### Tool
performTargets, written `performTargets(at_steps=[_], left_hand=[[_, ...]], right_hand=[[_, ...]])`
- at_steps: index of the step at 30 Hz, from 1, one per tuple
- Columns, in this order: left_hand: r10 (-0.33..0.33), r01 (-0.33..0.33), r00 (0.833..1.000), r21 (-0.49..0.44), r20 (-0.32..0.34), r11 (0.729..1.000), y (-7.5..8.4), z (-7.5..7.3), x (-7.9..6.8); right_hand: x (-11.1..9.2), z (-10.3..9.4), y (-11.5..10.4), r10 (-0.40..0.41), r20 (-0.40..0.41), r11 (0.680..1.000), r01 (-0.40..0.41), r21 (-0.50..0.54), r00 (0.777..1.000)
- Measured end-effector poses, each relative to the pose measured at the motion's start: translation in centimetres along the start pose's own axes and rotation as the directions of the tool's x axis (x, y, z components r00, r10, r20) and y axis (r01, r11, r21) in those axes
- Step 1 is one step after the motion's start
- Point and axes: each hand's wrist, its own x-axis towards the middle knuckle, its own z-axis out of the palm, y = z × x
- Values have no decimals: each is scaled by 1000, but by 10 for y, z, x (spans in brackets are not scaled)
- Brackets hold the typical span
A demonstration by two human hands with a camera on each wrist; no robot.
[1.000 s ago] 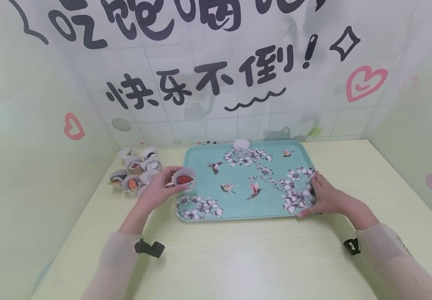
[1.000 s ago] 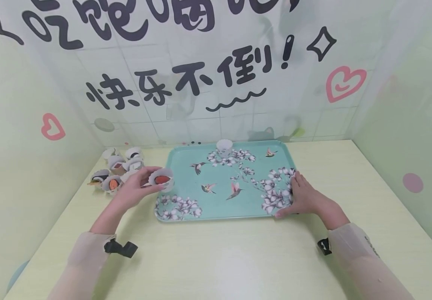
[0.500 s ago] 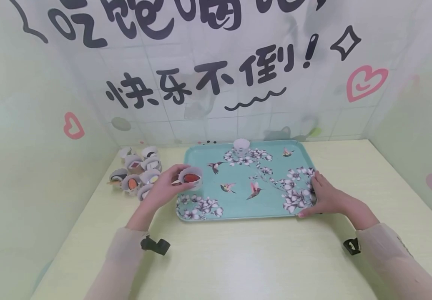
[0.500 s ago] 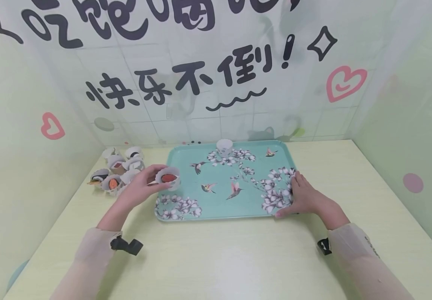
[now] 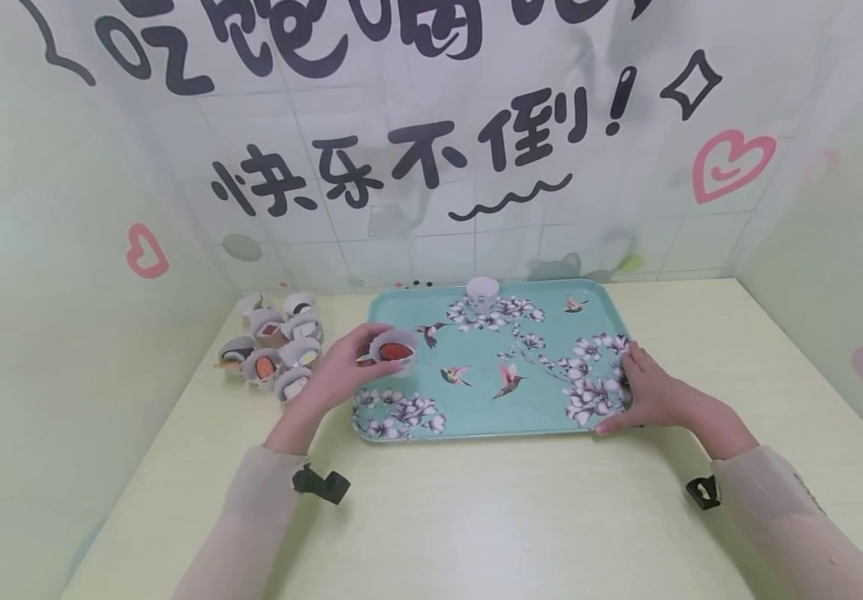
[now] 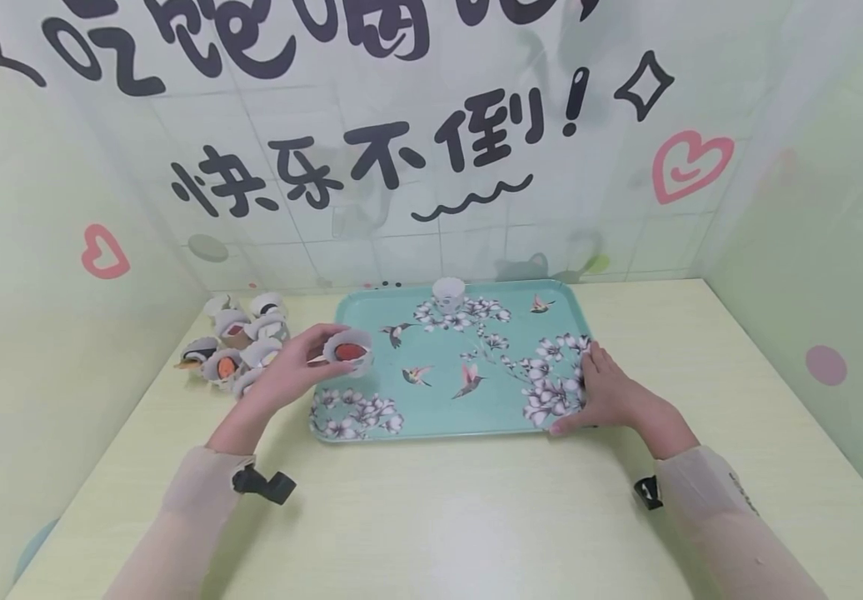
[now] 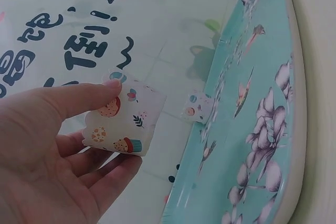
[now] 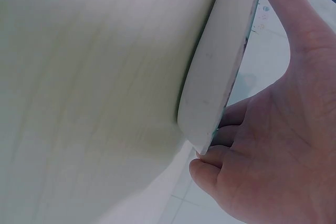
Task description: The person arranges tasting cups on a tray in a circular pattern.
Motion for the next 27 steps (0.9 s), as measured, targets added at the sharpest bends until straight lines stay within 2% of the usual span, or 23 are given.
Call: performTargets(at_steps=[6,14,27], left_hand=[[45,-44,999,-18,7,999,2,4,6],[26,-25,999,-48,22,999,9,9,12],[86,-84,996,-69,25,994,19,23,28]], right_hand=[[0,0,0,-3,-2,1000,3,-1,1000],[0,0,-1,-5,-2,1000,5,-6,1000],[-1,1,2,-7,4,1000,7,9,1000]])
